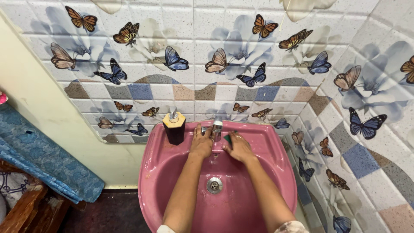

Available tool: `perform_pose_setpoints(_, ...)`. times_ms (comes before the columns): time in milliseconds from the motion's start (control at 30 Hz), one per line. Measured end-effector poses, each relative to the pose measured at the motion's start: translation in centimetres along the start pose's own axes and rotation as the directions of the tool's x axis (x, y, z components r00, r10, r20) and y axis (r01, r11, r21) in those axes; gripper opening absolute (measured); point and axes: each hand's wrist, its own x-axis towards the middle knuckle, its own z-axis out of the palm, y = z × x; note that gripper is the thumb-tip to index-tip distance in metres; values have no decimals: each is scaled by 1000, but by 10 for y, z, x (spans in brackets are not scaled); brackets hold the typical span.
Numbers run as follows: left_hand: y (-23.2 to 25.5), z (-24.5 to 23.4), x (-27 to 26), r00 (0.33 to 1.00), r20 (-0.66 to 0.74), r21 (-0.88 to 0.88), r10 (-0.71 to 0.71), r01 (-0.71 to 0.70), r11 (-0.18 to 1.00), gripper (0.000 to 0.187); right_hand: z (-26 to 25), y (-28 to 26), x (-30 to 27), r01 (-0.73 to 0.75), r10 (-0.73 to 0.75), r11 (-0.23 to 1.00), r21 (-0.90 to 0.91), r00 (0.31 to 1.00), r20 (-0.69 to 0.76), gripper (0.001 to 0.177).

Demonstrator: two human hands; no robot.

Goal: The person scrubs a pink bathroom sink basin and faucet using a green sponge. They repeatedly rinse the sponge under running water and wipe the basin, faucet, and surrounding counter area.

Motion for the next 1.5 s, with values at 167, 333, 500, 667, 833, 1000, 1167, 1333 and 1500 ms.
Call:
perform_pose_setpoints(167,-2,7,3,989,-148,-59,29,-39,998,64,17,5,17,108,-106,941,319,994,-24,67)
perform_pose_setpoints(333,-1,3,2,999,-37,-27,2,-3,1000,73,27,34,22,186,-188,904,385,982,-31,54)
perform_pose_setpoints(500,-2,6,4,996,-90,-36,19,-22,999,61,4,64,-6,74,-49,971,225,992,-116,46)
perform_pose_setpoints(667,-6,20,13,994,-109,-61,2,-9,998,60,-14,52,-17,-234,232,972,6,956,-181,35)
perform_pose_setpoints(833,-5,26,20,983,-154,-273,-96,50,961,48,16,25,-6,29,-18,992,127,996,-86,47)
perform_pose_setpoints(1000,-4,23,16,997,-79,-29,-11,9,1000,59,26,43,5,156,-144,987,41,965,-218,45)
perform_pose_setpoints(1167,-5,27,20,987,-150,-209,-61,29,978,51,37,37,19,184,-162,979,86,962,-221,57)
perform_pose_setpoints(1333,-7,31,23,980,-163,-283,-112,62,957,51,42,21,35,207,-155,929,307,970,-186,51)
perform_pose_setpoints(1500,-10,36,26,984,-161,-221,-72,35,975,51,35,28,23,112,-56,864,490,990,-129,28)
